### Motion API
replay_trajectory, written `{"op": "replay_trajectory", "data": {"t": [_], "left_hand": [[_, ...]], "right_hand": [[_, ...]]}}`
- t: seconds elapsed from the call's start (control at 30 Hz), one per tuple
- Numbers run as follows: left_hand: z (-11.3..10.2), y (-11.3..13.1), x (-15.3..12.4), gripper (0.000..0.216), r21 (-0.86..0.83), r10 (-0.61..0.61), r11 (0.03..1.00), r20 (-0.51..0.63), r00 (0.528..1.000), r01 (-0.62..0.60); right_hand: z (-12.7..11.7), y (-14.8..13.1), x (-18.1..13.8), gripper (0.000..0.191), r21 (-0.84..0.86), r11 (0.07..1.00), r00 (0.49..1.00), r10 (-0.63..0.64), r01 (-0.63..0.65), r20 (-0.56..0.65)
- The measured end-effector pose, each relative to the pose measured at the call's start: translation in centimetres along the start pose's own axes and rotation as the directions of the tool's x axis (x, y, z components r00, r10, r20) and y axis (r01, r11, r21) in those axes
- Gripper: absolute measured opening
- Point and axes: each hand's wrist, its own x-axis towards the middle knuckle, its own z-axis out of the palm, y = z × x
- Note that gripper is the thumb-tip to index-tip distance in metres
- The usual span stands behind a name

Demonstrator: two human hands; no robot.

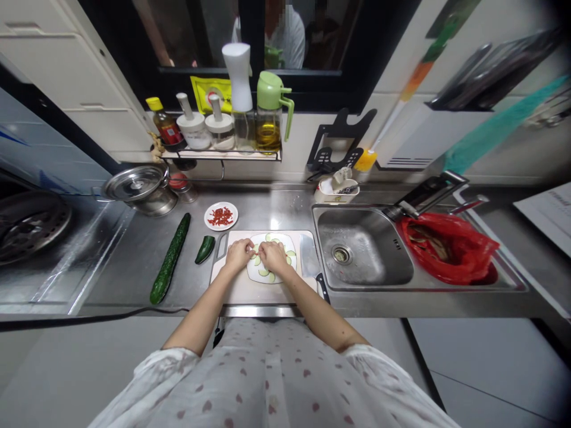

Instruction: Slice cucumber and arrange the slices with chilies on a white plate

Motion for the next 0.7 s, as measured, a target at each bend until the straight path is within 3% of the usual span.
{"op": "replay_trajectory", "data": {"t": [0.7], "left_hand": [[-0.11,0.86,-0.14,0.016,0.061,-0.009,0.998,0.024,1.0,0.008]], "right_hand": [[0.48,-0.44,0.23,0.02,-0.049,0.999,1.0,-0.01,0.012,0.028]]}}
